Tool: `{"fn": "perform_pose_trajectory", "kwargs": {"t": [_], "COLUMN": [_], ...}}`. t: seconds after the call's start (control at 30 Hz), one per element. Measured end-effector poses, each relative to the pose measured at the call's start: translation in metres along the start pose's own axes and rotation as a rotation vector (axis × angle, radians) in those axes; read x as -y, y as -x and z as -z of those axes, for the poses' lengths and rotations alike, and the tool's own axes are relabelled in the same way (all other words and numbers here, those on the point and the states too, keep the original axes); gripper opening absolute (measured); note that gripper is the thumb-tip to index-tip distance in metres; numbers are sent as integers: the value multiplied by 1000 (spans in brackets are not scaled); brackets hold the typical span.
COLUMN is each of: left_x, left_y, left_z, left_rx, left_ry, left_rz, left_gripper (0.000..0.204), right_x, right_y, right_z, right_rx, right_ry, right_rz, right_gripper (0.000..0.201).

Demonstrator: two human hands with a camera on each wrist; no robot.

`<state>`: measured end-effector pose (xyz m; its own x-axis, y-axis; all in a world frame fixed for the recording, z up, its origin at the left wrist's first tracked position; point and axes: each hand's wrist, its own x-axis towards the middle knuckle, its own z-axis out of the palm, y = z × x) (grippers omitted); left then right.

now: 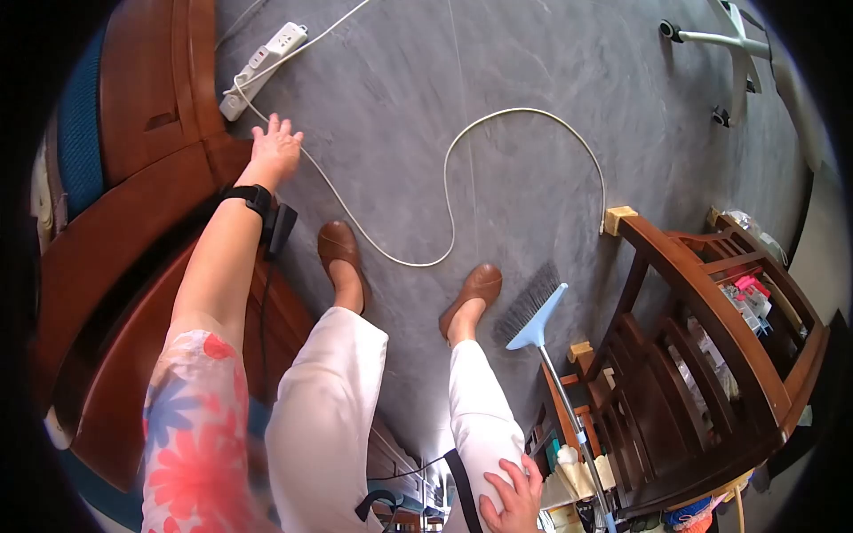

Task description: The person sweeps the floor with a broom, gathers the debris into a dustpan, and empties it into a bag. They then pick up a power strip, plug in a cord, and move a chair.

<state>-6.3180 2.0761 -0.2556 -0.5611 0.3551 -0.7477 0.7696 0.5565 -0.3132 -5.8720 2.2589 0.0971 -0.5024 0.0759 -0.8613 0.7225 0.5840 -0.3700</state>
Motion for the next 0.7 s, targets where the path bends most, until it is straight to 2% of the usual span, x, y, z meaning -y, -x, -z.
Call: {"fn": "perform_pose_trajectory", "kwargs": {"t": [0.07, 0.13, 0.3, 0.37, 0.5, 0.57, 0.63, 0.7], "left_x": [3, -4, 16, 26, 49, 51, 46, 37], "left_y": [0, 14, 34, 27, -3, -6, -2, 9], "left_z": [-4, -2, 23, 32, 27, 25, 11, 22], "left_rx": [216, 287, 166, -33, -59, 63, 51, 139], "left_ry": [-30, -44, -2, -11, -63, -72, -103, -64], "left_rz": [11, 7, -80, -144, 31, 25, 15, 5], "left_gripper": [37, 30, 30, 32, 33, 32, 26, 20], "right_x": [3, 7, 20, 23, 18, 17, 19, 20], "right_y": [0, -1, -4, -7, -10, -9, -8, -7], "right_z": [3, 3, 9, 11, 11, 8, 4, 5], "right_rx": [8, -11, -20, -17, -24, -4, -48, -37], "right_ry": [10, -14, -16, -13, 25, 42, -8, -4], "right_rz": [-3, 2, 6, -7, -6, -6, -23, -16], "right_gripper": [34, 34, 32, 32, 30, 30, 30, 30]}}
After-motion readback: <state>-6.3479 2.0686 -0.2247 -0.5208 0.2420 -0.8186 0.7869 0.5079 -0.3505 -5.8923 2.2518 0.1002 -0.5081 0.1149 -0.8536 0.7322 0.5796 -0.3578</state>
